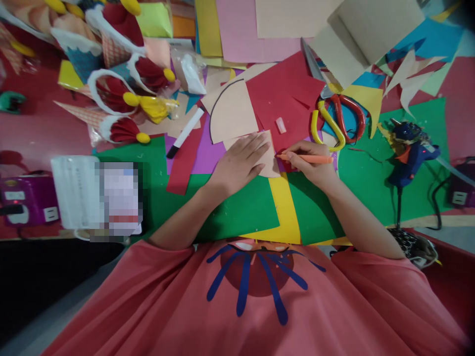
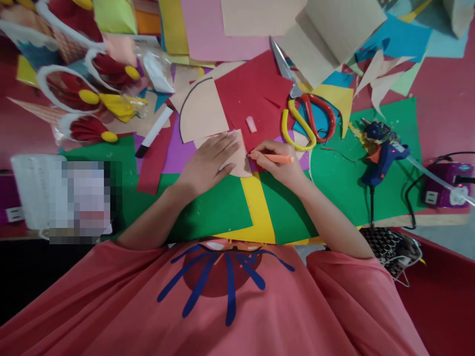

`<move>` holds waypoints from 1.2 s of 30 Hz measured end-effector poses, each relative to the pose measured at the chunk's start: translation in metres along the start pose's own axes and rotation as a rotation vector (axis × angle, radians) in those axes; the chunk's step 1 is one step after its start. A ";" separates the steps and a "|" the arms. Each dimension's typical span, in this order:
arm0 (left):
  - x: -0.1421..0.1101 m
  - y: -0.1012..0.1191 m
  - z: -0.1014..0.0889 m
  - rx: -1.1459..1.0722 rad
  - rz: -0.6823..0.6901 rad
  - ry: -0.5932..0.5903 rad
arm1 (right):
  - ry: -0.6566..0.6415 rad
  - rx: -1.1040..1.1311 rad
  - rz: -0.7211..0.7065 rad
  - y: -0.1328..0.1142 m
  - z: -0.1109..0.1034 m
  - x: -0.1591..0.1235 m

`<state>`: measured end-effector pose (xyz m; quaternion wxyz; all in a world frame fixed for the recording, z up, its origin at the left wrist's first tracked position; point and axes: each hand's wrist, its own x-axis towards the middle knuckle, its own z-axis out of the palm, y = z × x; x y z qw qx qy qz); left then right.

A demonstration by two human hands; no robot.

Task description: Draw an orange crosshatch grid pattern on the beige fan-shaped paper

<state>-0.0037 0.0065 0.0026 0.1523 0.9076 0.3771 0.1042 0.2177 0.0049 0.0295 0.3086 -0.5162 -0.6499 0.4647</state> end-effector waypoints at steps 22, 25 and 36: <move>0.001 0.002 -0.002 -0.068 -0.032 -0.013 | -0.013 -0.005 -0.016 0.001 -0.001 -0.001; 0.001 0.002 -0.004 -0.068 -0.038 -0.031 | -0.017 -0.006 -0.009 0.000 -0.001 -0.001; 0.001 0.002 -0.002 -0.049 -0.032 -0.013 | -0.036 0.036 0.079 -0.007 -0.001 0.002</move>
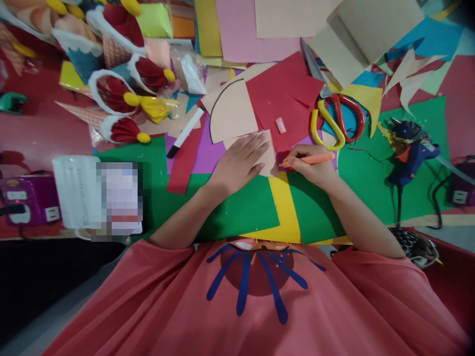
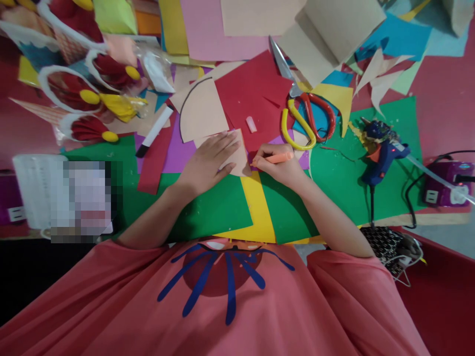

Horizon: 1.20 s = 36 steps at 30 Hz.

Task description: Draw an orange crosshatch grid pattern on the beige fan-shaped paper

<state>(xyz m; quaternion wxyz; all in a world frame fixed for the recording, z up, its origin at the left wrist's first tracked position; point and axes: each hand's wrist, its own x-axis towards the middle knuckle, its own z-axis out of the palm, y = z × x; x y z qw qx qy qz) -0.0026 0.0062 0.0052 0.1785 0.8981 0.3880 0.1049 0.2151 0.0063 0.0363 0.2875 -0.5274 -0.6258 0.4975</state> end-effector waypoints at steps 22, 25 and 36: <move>0.001 0.009 0.007 -0.021 -0.081 0.087 | 0.059 -0.038 -0.053 0.000 0.003 -0.008; 0.001 0.009 0.007 -0.028 -0.082 0.089 | 0.051 -0.063 -0.040 0.002 0.004 -0.007; 0.002 0.009 0.007 -0.031 -0.084 0.069 | 0.041 -0.132 -0.074 0.003 0.006 -0.006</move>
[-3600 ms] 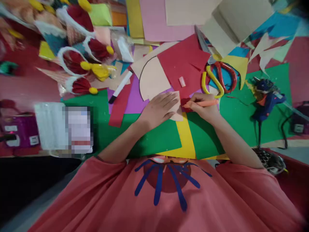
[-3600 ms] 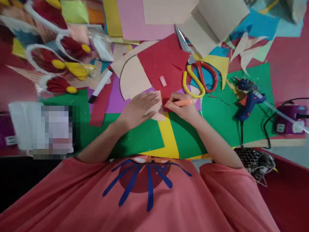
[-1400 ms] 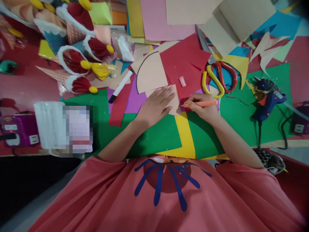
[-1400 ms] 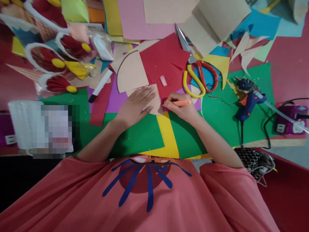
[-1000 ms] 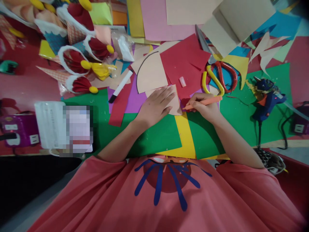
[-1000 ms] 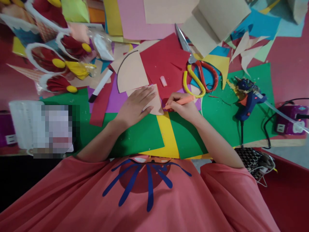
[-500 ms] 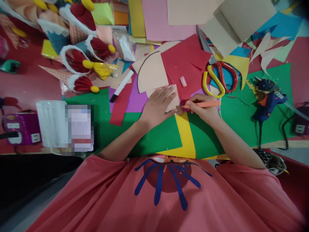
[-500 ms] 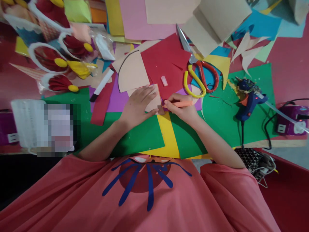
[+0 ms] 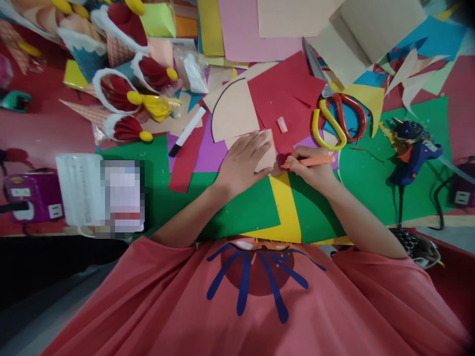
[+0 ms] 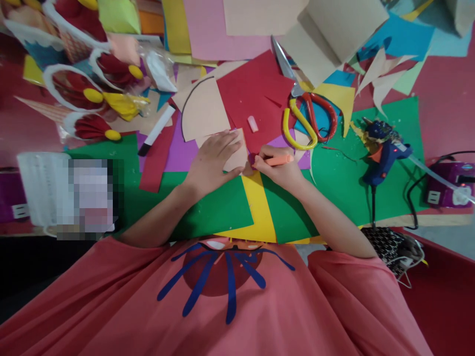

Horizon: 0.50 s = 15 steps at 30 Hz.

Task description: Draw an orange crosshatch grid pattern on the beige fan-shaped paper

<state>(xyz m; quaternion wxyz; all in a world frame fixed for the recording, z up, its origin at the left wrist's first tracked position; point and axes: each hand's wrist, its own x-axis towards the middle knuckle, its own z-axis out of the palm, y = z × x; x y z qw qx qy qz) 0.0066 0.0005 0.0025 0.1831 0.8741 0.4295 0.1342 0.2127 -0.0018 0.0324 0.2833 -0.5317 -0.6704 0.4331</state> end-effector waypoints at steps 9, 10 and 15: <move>0.000 -0.001 0.000 0.000 0.008 -0.004 | -0.013 0.130 0.051 -0.002 -0.001 0.001; 0.000 -0.001 0.000 0.001 0.010 -0.004 | -0.001 0.129 0.048 -0.002 -0.001 0.001; 0.000 -0.001 0.001 0.029 0.012 0.013 | -0.019 0.034 0.014 0.000 -0.001 0.000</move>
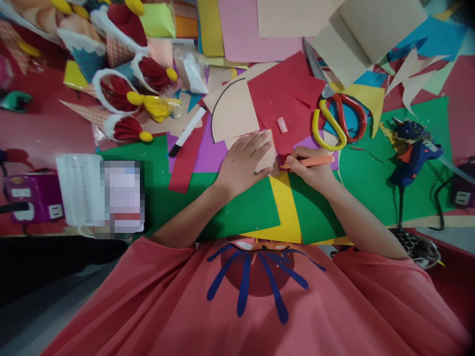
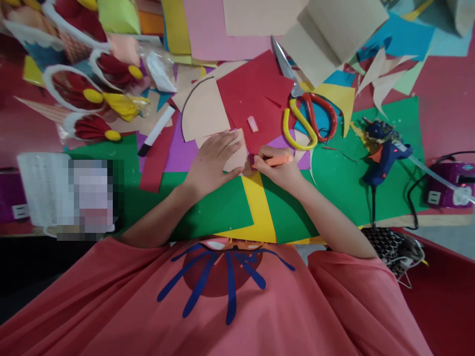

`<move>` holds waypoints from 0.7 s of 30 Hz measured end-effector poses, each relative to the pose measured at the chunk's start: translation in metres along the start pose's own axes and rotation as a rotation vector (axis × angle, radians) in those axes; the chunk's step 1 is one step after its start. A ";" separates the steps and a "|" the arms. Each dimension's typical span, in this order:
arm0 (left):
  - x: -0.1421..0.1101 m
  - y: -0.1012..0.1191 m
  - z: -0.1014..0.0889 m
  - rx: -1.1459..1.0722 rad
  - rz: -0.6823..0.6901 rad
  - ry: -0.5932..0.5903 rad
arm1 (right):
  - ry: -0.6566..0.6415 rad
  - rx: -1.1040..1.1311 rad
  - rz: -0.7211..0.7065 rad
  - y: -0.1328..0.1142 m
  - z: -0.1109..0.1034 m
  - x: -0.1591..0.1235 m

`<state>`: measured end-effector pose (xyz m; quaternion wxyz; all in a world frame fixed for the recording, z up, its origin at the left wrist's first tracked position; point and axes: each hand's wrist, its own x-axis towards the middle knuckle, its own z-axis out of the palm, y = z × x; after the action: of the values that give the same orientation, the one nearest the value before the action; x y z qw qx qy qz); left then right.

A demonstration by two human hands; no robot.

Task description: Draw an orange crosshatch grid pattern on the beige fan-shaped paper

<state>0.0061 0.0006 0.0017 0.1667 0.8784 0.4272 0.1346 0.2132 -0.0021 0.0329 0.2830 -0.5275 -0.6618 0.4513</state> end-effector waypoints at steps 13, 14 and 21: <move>0.000 0.001 0.000 0.022 0.002 0.026 | -0.076 -0.028 -0.030 -0.002 0.000 -0.001; 0.000 0.001 0.000 0.024 0.005 0.029 | -0.079 -0.023 -0.036 -0.003 0.000 0.000; 0.000 0.000 0.001 0.013 0.012 0.033 | -0.093 0.000 -0.017 -0.003 0.001 0.000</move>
<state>0.0065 0.0002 0.0007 0.1528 0.8798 0.4254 0.1473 0.2111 -0.0026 0.0351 0.2558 -0.5001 -0.6789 0.4729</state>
